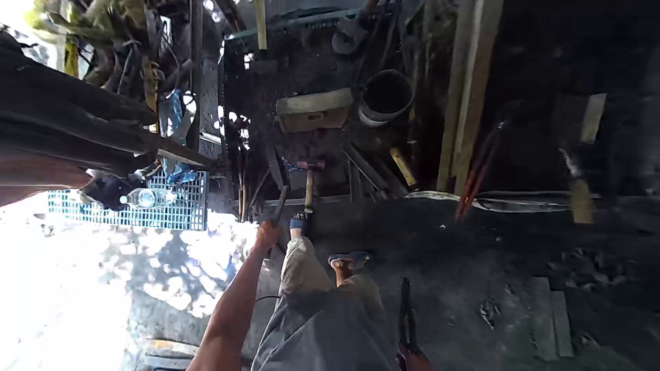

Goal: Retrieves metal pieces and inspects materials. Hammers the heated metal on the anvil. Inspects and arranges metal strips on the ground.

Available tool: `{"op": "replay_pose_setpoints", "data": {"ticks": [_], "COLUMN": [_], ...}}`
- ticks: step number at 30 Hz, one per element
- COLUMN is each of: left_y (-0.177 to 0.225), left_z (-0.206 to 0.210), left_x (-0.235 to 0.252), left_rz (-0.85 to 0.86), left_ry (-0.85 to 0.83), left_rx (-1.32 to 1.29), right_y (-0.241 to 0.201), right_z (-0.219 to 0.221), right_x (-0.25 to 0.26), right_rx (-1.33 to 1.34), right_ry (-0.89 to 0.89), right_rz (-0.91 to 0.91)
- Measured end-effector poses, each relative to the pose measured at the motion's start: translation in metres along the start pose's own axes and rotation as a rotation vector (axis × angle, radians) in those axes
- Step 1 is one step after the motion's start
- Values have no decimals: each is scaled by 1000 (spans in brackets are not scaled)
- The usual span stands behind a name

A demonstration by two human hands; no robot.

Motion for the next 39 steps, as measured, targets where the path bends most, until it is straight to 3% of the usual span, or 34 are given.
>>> {"op": "replay_pose_setpoints", "data": {"ticks": [3,9,15,20,28,39], "left_y": [-19,-15,-22,-15,-6,-13], "left_z": [-20,-53,-50,-43,-30,-35], "left_x": [39,120,195,232,254,245], "left_rz": [-42,-133,-140,-93,-160,-235], "left_ry": [18,80,220,302,309,236], "left_rx": [-1,169,270,256,374,372], "right_y": [-21,-70,-63,-69,-84,-90], "right_z": [29,81,89,91,89,96], "right_x": [10,8,5,6,7,15], "right_rx": [-118,-397,-617,-615,-521,-576], "right_ry": [-12,-35,-78,-57,-47,-105], "right_rz": [-57,-177,-165,-106,-39,-57]}}
Point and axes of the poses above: each hand's wrist, its own x-axis towards the middle knuckle, its own z-axis out of the palm, y = z × x, the point moved 2 cm from there along x, towards the middle knuckle, and after that the axes turned 2 degrees about z, right-handed, at the moved point
